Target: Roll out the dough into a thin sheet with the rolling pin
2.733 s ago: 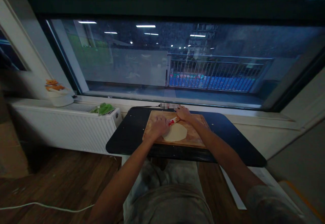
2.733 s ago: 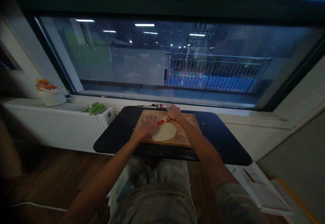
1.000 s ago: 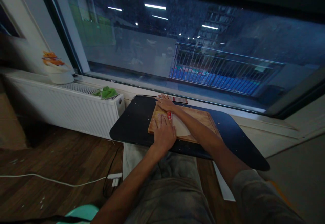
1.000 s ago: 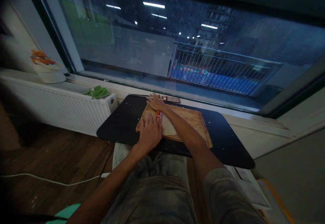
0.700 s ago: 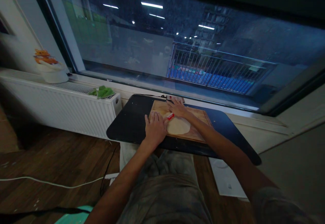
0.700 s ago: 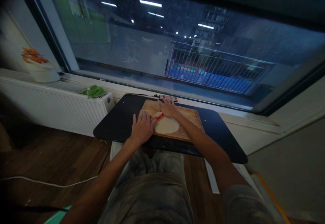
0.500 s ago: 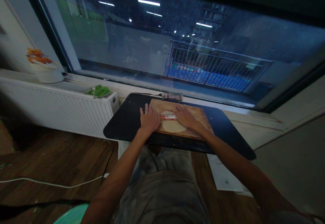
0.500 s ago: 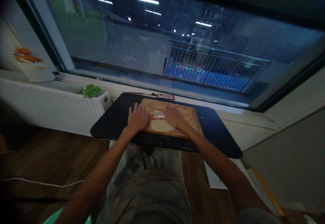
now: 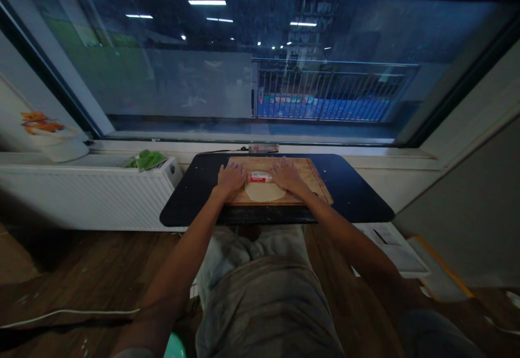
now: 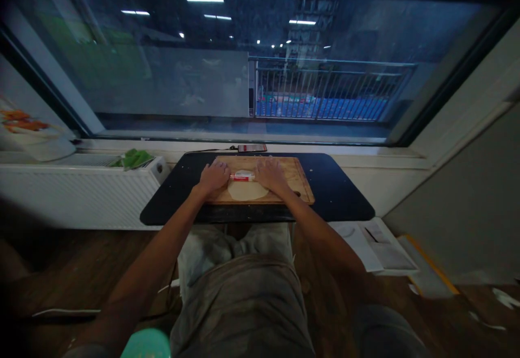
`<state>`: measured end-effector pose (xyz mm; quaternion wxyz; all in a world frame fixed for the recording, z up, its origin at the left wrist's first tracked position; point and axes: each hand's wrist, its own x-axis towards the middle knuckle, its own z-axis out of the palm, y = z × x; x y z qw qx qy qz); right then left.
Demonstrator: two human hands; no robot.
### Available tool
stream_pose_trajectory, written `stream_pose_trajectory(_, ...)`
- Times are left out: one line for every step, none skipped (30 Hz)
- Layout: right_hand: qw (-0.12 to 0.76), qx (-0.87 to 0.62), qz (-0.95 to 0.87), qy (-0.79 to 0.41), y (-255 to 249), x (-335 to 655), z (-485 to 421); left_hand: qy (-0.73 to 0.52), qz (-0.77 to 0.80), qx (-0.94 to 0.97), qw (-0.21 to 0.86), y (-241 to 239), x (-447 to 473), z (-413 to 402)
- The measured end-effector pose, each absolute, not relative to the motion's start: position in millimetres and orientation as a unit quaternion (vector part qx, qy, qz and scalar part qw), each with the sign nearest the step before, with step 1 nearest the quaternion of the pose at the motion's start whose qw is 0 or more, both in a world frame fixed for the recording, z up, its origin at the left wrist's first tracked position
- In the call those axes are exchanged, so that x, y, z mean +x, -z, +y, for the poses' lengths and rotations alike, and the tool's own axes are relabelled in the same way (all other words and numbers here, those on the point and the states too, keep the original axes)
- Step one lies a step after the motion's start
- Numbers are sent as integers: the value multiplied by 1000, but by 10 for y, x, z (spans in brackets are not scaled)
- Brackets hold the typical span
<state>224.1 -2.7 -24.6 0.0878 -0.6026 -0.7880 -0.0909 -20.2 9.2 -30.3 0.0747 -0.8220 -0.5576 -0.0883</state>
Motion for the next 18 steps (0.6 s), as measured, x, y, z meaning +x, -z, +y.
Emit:
stream_pose_trajectory(90,-609,-782,90,261,2232,-42,87,-546,-829,81,316,-222,64)
stream_pose_trajectory(93,-612,-780,90,281,2223,-74,86,-537,-835,86,328,-242,30)
stream_pose_trajectory(99,-612,-780,90,301,2214,-120,85,-531,-838,91,338,-261,-10)
stream_pose_trajectory(105,-608,-782,90,316,2204,-177,85,-529,-839,95,347,-277,-53)
stream_pose_trajectory(110,-603,-785,91,325,2193,-240,87,-530,-838,98,354,-291,-101)
stream_pose_trajectory(113,-598,-789,90,327,2182,-307,88,-530,-838,100,359,-304,-152)
stream_pose_trajectory(116,-594,-791,91,322,2170,-374,89,-529,-838,102,364,-314,-206)
stream_pose_trajectory(118,-591,-793,91,312,2158,-439,89,-526,-839,105,368,-321,-264)
stream_pose_trajectory(120,-589,-794,91,299,2146,-500,88,-522,-841,108,372,-326,-325)
stream_pose_trajectory(123,-588,-794,90,288,2136,-557,89,-521,-842,113,377,-327,-389)
stream_pose_trajectory(127,-588,-793,91,278,2127,-611,92,-523,-839,118,382,-325,-454)
stream_pose_trajectory(130,-589,-792,92,273,2122,-660,98,-530,-834,123,388,-320,-520)
stream_pose_trajectory(133,-590,-791,93,274,2120,-707,107,-538,-826,128,396,-313,-585)
stream_pose_trajectory(137,-589,-791,93,280,2122,-752,117,-546,-819,131,407,-305,-647)
stream_pose_trajectory(141,-587,-791,94,291,2128,-797,127,-551,-814,133,419,-297,-705)
stream_pose_trajectory(145,-584,-793,97,307,2137,-841,136,-553,-811,134,433,-289,-758)
stream_pose_trajectory(150,-580,-795,101,328,2149,-886,143,-553,-810,132,449,-283,-805)
stream_pose_trajectory(154,-575,-797,107,351,2162,-932,149,-553,-810,129,465,-279,-845)
